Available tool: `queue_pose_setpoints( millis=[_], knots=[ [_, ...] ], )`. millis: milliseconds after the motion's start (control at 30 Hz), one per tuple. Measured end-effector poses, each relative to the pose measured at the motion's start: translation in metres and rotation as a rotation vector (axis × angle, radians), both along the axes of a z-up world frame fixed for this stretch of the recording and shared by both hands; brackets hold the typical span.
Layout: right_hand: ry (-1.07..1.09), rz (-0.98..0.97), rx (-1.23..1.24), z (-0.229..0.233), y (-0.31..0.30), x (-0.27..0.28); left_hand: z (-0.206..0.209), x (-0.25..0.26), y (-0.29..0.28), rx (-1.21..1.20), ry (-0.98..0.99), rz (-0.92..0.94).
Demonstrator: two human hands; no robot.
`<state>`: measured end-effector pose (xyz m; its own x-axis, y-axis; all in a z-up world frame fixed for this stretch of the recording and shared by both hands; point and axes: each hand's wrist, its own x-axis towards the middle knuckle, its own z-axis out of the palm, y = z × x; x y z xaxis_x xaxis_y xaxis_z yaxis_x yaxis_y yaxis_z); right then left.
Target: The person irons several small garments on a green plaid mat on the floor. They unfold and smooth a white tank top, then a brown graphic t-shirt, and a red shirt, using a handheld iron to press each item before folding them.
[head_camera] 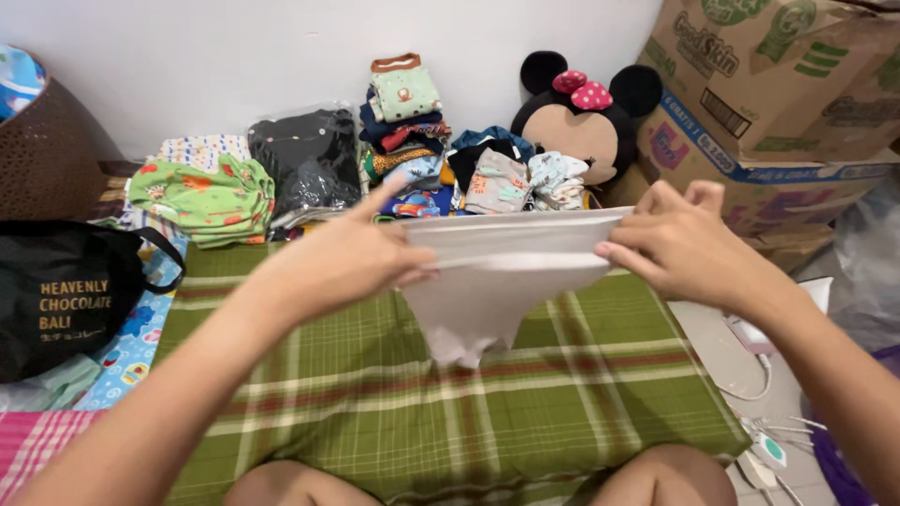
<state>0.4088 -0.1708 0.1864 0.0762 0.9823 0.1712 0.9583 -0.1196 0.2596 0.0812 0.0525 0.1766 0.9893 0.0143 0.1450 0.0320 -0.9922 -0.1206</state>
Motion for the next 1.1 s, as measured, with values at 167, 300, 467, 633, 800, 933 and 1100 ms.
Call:
queue_pose_setpoints(
  millis=[167,300,467,633,800,933,1100],
  knots=[
    [0.164,0.271,0.252,0.014,-0.003,0.018,0.012,-0.008,0.021,-0.222,-0.309,-0.184],
    [0.332,0.357,0.29,0.024,-0.005,0.033,0.013,-0.012,0.036,-0.485,-0.269,0.047],
    [0.532,-0.001,0.224,0.023,0.015,0.042,0.016,0.004,0.047,-0.212,-0.398,0.04],
    [0.438,-0.032,0.421,0.021,0.043,0.04,0.022,0.035,0.043,0.359,-0.535,0.033],
    [0.23,-0.104,0.761,0.023,0.036,0.043,0.024,0.05,0.038,0.503,-0.603,0.092],
    [0.679,-0.196,0.924,-0.019,0.006,0.046,-0.016,0.046,0.034,0.553,-0.574,0.03],
    [0.655,-0.335,0.832,-0.169,-0.046,0.024,-0.136,0.036,-0.012,0.376,-0.366,-0.057]
  ],
)
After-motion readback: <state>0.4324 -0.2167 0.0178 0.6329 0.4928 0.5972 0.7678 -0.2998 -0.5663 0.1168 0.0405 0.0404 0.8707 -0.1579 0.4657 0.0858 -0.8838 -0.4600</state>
